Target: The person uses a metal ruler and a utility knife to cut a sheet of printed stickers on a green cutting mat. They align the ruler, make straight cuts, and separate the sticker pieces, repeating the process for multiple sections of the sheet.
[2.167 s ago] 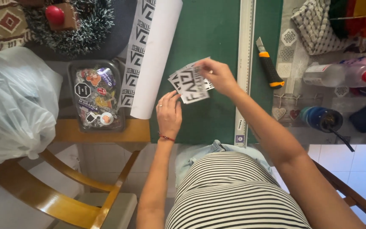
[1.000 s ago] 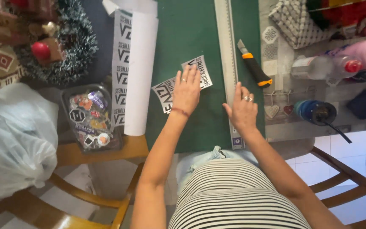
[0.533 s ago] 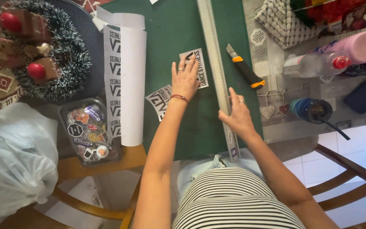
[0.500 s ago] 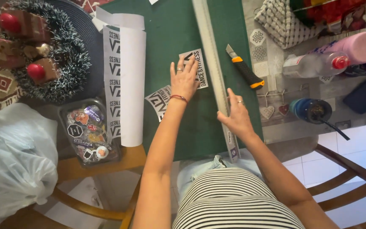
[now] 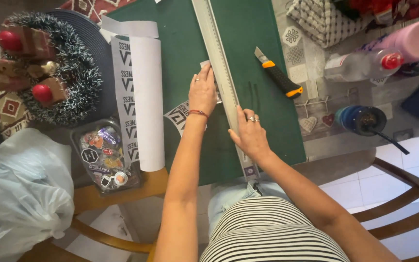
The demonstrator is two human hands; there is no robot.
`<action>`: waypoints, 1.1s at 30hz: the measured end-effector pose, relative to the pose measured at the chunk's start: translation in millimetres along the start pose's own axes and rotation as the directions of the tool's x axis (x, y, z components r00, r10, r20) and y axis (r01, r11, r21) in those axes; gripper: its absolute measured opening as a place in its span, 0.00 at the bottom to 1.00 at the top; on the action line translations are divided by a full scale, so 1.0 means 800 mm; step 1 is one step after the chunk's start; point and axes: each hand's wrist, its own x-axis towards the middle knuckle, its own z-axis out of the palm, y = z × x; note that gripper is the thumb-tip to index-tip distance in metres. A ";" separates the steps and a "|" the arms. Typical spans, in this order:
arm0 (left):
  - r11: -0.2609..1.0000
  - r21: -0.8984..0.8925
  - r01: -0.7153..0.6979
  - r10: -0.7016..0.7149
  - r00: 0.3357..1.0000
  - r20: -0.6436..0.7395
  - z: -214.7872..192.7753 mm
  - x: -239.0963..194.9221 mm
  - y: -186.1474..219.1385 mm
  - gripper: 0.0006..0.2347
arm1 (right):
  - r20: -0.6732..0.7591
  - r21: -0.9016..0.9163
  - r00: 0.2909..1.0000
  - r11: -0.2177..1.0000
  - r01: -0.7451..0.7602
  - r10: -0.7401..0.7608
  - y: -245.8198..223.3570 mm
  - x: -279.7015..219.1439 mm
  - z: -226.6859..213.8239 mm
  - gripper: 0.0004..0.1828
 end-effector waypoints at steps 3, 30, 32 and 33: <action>0.998 -0.059 0.021 -0.017 0.998 0.065 -0.007 -0.007 0.003 0.35 | 0.000 0.046 0.999 0.998 0.038 -0.038 0.001 -0.005 0.002 0.48; 0.992 -0.068 0.108 -0.083 0.950 0.302 -0.041 0.002 0.015 0.33 | -0.179 -0.148 0.955 0.966 0.210 -0.235 0.048 -0.022 0.046 0.36; 0.992 -0.061 0.110 -0.086 0.949 0.304 -0.044 0.002 0.018 0.33 | -0.179 -0.141 0.955 0.967 0.213 -0.236 0.051 -0.022 0.048 0.37; 0.992 -0.055 0.113 -0.091 0.949 0.303 -0.046 0.003 0.019 0.33 | -0.179 -0.137 0.954 0.966 0.218 -0.240 0.052 -0.022 0.049 0.37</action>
